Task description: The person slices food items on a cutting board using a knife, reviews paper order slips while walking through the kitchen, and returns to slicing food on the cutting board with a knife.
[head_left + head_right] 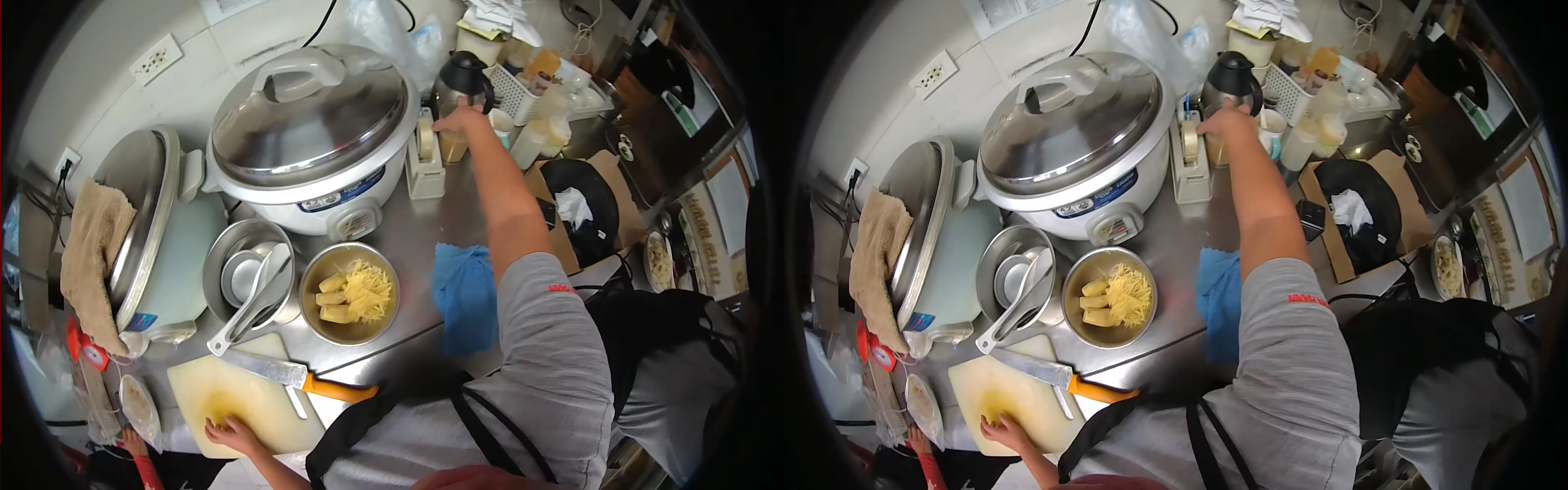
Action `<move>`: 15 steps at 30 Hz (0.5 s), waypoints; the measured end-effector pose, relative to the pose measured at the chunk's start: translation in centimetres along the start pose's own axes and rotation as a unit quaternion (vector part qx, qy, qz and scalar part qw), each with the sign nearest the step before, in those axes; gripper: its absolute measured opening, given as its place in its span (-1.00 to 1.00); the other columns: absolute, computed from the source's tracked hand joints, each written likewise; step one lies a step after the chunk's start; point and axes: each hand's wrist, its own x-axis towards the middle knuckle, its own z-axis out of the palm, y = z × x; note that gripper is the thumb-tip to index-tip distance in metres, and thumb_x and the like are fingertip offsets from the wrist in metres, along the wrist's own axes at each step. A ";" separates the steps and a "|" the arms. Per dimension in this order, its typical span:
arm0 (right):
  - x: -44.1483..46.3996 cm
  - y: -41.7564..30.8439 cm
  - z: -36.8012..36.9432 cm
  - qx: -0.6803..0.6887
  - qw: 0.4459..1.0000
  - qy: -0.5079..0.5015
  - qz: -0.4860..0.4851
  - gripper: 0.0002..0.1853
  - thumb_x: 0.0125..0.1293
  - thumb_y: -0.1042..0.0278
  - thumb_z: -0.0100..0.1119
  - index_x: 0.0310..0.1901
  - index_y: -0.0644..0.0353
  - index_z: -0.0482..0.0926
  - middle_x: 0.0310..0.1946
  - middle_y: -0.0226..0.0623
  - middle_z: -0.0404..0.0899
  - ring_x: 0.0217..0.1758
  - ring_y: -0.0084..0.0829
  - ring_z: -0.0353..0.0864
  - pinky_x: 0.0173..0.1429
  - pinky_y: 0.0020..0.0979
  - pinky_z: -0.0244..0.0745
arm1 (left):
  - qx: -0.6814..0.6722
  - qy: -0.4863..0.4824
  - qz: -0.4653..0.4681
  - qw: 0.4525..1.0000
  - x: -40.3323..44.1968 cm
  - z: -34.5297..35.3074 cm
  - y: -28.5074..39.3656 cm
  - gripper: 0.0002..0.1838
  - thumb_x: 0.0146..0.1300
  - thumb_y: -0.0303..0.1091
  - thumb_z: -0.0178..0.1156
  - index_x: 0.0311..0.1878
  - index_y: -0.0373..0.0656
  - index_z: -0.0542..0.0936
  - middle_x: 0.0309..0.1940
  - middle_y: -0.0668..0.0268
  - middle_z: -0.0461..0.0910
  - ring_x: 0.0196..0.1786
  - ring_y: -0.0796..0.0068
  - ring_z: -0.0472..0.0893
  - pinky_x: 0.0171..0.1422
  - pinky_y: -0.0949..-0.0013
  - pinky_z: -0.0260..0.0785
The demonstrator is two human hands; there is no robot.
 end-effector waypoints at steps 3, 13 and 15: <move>-0.5 -0.4 -0.7 -0.038 0.999 -0.007 0.020 0.18 -0.28 -0.10 0.35 0.37 0.10 -0.11 0.32 0.10 -0.06 0.34 0.00 0.11 0.31 -0.21 0.18 | -0.009 0.000 -0.013 1.000 -0.1 0.1 0.6 -0.49 0.23 -0.34 0.05 0.23 -0.25 0.22 0.19 0.04 0.05 0.03 0.10 0.33 0.09 0.19 0.31; -7.1 2.7 -3.6 -0.047 0.999 0.026 -0.009 0.09 -0.46 0.01 0.35 0.27 0.21 0.19 0.21 0.08 0.25 0.26 -0.06 0.29 0.27 -0.23 0.27 | 0.006 0.003 0.010 1.000 0.0 0.3 -0.3 -0.50 0.17 -0.43 0.03 0.20 -0.32 0.25 0.22 -0.04 0.04 0.17 0.04 0.27 0.18 0.19 0.28; -5.3 5.0 -3.7 -0.084 0.991 0.029 -0.104 0.03 -0.32 -0.09 0.33 0.25 0.24 0.21 0.11 0.08 0.38 0.23 -0.20 0.35 0.27 -0.19 0.26 | -0.035 -0.007 -0.007 0.999 0.0 0.7 -0.5 -0.49 0.13 -0.46 0.05 0.19 -0.31 0.28 0.20 -0.09 0.10 0.22 0.02 0.20 0.25 0.16 0.18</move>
